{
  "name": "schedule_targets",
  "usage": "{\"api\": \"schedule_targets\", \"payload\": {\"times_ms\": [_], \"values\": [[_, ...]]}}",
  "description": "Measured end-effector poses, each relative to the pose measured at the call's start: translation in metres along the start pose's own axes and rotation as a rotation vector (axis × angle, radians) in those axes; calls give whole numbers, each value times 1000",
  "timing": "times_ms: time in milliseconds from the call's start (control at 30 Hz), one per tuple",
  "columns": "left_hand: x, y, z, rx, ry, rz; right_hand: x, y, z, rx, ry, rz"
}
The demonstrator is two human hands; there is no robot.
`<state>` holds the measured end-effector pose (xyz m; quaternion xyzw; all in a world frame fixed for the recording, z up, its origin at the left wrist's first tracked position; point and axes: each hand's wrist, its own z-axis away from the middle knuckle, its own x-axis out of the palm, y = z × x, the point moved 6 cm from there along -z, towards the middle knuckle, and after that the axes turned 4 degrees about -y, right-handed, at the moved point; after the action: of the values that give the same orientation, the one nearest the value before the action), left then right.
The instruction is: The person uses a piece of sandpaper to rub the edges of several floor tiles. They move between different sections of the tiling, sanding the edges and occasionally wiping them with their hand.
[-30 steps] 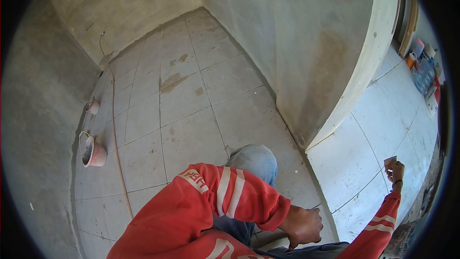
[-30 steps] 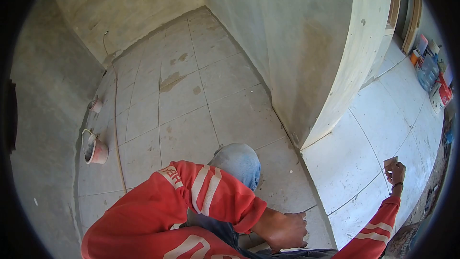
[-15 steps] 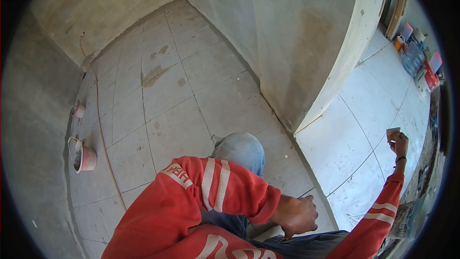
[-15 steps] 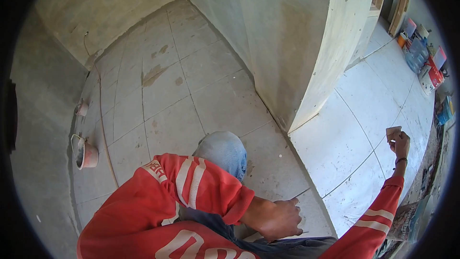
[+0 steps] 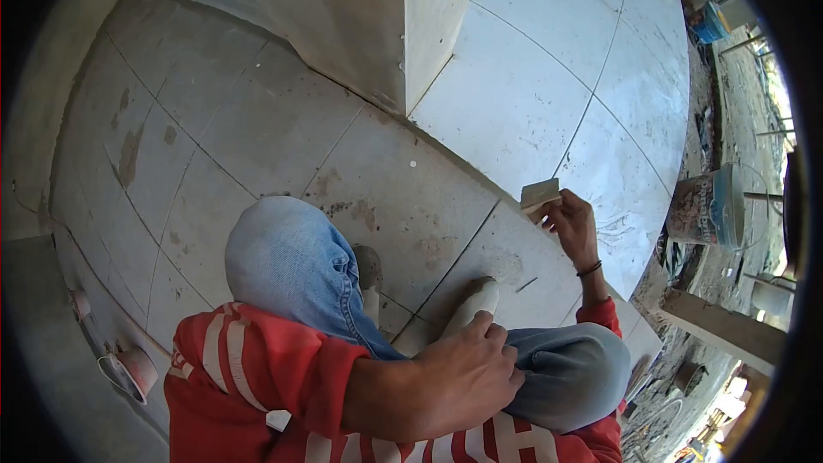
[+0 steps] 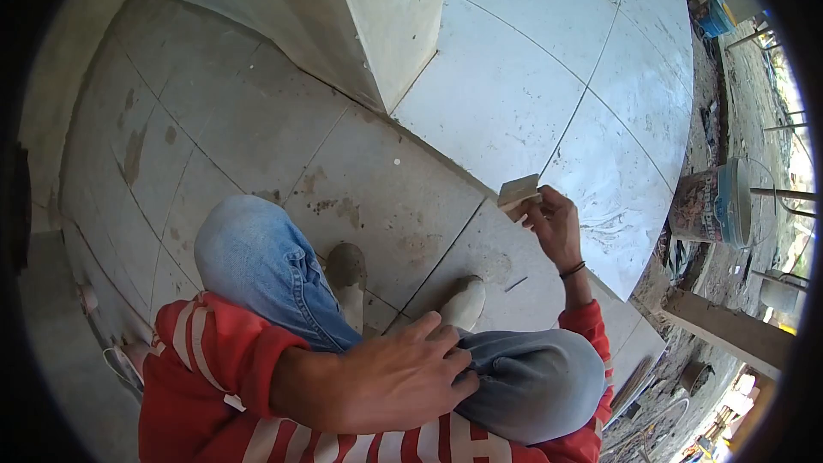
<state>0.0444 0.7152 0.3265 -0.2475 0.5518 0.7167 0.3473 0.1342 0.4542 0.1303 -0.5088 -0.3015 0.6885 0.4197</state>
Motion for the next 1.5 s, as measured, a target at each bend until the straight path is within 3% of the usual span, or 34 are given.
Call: {"api": "schedule_targets", "payload": {"times_ms": [100, 167, 233, 267, 300, 333, 400, 467, 800, 1033, 1133, 1200, 1267, 1333, 1500], "values": [[5, -10, 5, 36, 128, 247, 104, 81, 16, 379, 80, -769], [13, -15, 2, -14, 10, 289, 171, 121, 8, 576, 44, -1246], [2, -25, 6, -244, 1, 212, 215, 136, -8, 641, 45, -1421], [4, -27, 4, -193, 13, 138, 230, 134, -16, 628, 52, -1489], [13, -26, 2, -169, -16, 145, 239, 131, -21, 631, 74, -1463], [10, -27, 0, -179, 152, 93, 241, 125, -32, 622, 97, -1432], [0, -28, -2, -157, 300, 50, 241, 115, -49, 585, 164, -1376], [2, -37, -5, -251, -63, 273, 238, 111, -65, 608, 233, -1342], [4, -52, -9, -220, -113, 355, 211, 124, -84, 536, 306, -1421], [-5, -61, -1, -318, -87, 314, 128, 210, 10, 543, 787, -1438], [-4, -63, -2, -318, -77, 296, 126, 197, 16, 558, 793, -1393], [-4, -62, -4, -304, -79, 297, 152, 151, -12, 542, 473, -1265], [-2, -61, -9, -297, -109, 266, 186, 134, -47, 482, 331, -1307], [0, -61, -11, -293, -111, 255, 204, 124, -73, 482, 366, -1401], [-4, -64, -2, -359, -86, 265, 173, 165, -40, 503, 533, -1560]]}}
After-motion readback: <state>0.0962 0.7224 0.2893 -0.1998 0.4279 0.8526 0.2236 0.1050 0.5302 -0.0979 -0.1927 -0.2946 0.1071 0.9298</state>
